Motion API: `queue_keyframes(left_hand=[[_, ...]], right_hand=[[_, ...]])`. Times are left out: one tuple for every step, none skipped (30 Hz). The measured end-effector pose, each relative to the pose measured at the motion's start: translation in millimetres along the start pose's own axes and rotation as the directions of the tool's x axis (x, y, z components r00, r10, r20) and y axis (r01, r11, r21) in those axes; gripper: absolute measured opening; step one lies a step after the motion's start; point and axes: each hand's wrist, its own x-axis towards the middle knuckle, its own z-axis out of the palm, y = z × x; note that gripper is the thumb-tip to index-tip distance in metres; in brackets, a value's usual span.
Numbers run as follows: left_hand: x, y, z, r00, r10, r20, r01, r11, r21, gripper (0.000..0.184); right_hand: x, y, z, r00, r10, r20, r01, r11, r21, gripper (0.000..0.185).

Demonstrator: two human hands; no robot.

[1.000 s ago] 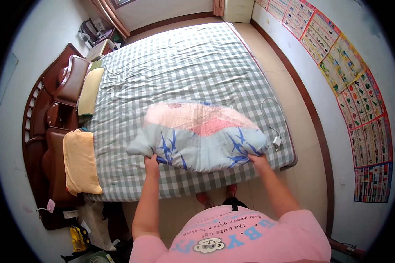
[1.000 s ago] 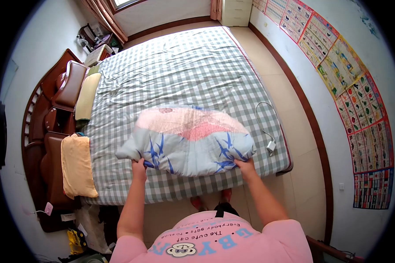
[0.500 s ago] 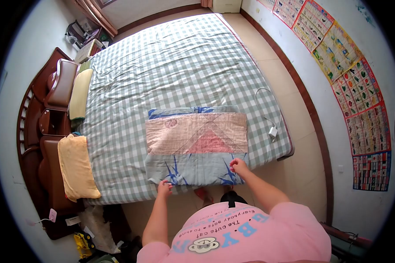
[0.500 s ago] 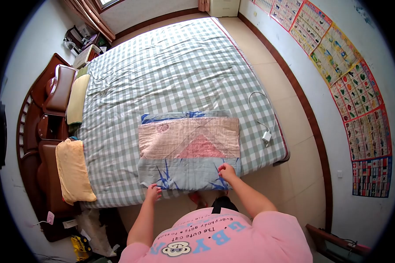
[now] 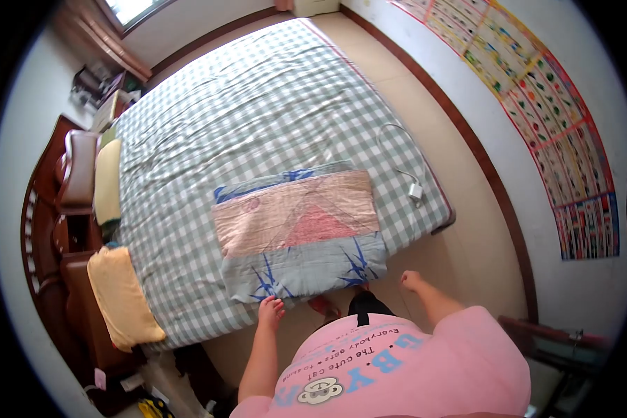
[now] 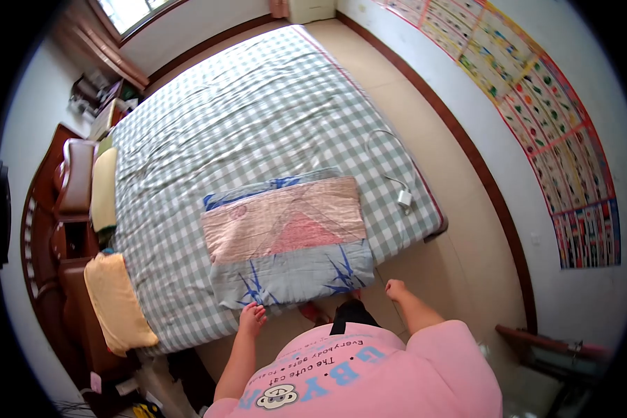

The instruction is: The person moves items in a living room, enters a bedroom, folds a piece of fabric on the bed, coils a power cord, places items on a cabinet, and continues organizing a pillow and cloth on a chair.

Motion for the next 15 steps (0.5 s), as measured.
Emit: queue_keyframes(left_hand=[[-1, 5, 12, 1.000, 0.003, 0.023, -0.003, 1.000, -0.009, 0.029], [-2, 9, 25, 0.999, 0.007, 0.043, -0.006, 1.000, -0.020, 0.028], [-1, 13, 37, 0.998, -0.001, 0.056, 0.000, 1.000, 0.003, 0.028], [1, 16, 51, 0.997, -0.017, 0.079, 0.017, 1.000, 0.007, 0.030], [2, 20, 65, 0.995, -0.031, 0.099, 0.031, 0.999, 0.007, 0.031], [5, 22, 80, 0.994, -0.034, 0.102, 0.032, 0.999, 0.021, 0.031], [6, 23, 94, 0.994, -0.027, 0.108, 0.022, 0.999, 0.047, 0.031], [7, 24, 110, 0.994, -0.022, 0.111, 0.014, 0.997, 0.073, 0.030], [7, 25, 128, 0.992, -0.004, 0.125, -0.005, 0.997, 0.072, 0.031], [5, 27, 145, 0.993, -0.007, 0.121, -0.003, 0.997, 0.076, 0.031], [2, 27, 161, 0.993, -0.003, 0.115, -0.006, 0.997, 0.075, 0.031], [6, 27, 180, 0.994, 0.001, 0.107, -0.008, 0.998, 0.070, 0.032], [9, 24, 196, 0.997, 0.011, 0.081, -0.015, 0.998, 0.055, 0.033], [14, 19, 215, 0.997, 0.007, 0.072, -0.011, 0.999, 0.049, 0.033], [16, 17, 235, 0.998, 0.001, 0.060, -0.003, 0.999, 0.033, 0.031]], right_hand=[[3, 6, -2, 0.998, 0.024, -0.053, -0.022, 0.999, 0.046, 0.013], [8, 12, -6, 0.993, 0.048, -0.104, -0.039, 0.995, 0.090, 0.012], [11, 13, -14, 0.988, 0.065, -0.142, -0.040, 0.984, 0.172, 0.012], [18, 15, -20, 0.980, 0.081, -0.181, -0.034, 0.968, 0.250, 0.011], [27, 18, -29, 0.970, 0.092, -0.223, -0.017, 0.947, 0.320, 0.012], [41, 24, -35, 0.959, 0.103, -0.263, 0.007, 0.923, 0.385, 0.012], [54, 29, -46, 0.958, 0.113, -0.262, -0.001, 0.919, 0.394, 0.012], [68, 36, -58, 0.944, 0.157, -0.291, -0.010, 0.893, 0.450, 0.016], [84, 44, -70, 0.928, 0.199, -0.316, -0.015, 0.865, 0.502, 0.021], [102, 51, -83, 0.929, 0.201, -0.311, -0.018, 0.863, 0.505, 0.021], [119, 58, -96, 0.916, 0.246, -0.315, -0.045, 0.846, 0.531, 0.026], [140, 69, -110, 0.904, 0.288, -0.317, -0.070, 0.830, 0.554, 0.031], [171, 84, -117, 0.902, 0.283, -0.327, -0.099, 0.871, 0.480, 0.044], [200, 101, -124, 0.906, 0.276, -0.320, -0.099, 0.874, 0.475, 0.044], [226, 108, -136, 0.899, 0.268, -0.346, -0.086, 0.884, 0.460, 0.050]])
